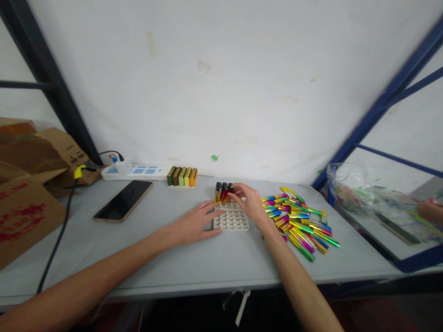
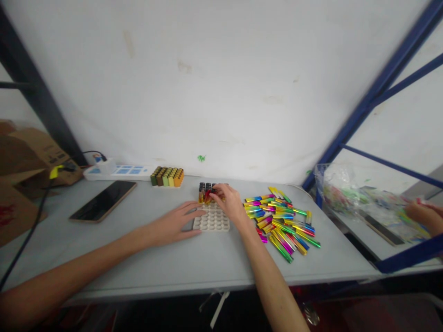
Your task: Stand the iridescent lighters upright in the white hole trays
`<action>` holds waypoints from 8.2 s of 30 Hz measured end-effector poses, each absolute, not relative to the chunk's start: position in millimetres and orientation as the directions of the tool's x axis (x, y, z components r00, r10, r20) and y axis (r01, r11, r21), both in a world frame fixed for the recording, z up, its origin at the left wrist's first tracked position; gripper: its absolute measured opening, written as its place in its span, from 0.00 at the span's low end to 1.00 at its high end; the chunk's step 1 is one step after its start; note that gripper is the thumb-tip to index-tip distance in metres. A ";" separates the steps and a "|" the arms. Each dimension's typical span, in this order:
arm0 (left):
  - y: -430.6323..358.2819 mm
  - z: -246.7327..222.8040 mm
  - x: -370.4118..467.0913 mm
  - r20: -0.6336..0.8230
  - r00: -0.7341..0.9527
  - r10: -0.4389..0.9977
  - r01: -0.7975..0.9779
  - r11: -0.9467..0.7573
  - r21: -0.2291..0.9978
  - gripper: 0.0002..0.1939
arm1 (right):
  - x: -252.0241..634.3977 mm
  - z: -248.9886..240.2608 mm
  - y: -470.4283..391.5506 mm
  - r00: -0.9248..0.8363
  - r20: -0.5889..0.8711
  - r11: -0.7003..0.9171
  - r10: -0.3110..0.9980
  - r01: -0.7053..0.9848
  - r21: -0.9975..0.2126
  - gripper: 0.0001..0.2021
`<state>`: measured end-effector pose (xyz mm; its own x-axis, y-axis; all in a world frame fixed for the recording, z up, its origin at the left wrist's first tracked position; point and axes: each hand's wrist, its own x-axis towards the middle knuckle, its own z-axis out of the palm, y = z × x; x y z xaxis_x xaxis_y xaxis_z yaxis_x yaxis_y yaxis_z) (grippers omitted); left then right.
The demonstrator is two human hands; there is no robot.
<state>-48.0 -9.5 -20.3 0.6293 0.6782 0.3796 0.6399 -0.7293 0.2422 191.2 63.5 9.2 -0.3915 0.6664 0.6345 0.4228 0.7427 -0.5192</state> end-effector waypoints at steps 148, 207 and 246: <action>-10.1 -16.0 -47.3 0.334 0.642 0.690 0.653 -0.720 0.233 0.25 | 211.2 7.9 75.4 -0.361 0.553 0.580 0.751 0.761 -0.290 0.19; -8.9 -18.5 -50.6 0.357 0.647 0.673 0.636 -0.735 0.234 0.25 | 278.1 30.8 73.5 -0.275 0.474 0.535 0.837 0.598 -0.597 0.15; -9.3 -16.6 -48.2 0.356 0.641 0.680 0.635 -0.731 0.251 0.24 | 220.9 0.3 81.2 -0.346 0.446 0.542 0.826 0.706 -0.455 0.20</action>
<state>-48.2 -9.3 -16.6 0.6413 0.6797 0.3560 0.6348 -0.7307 0.2515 220.9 81.2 0.3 -0.3461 0.8256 0.4457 0.7063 0.5420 -0.4554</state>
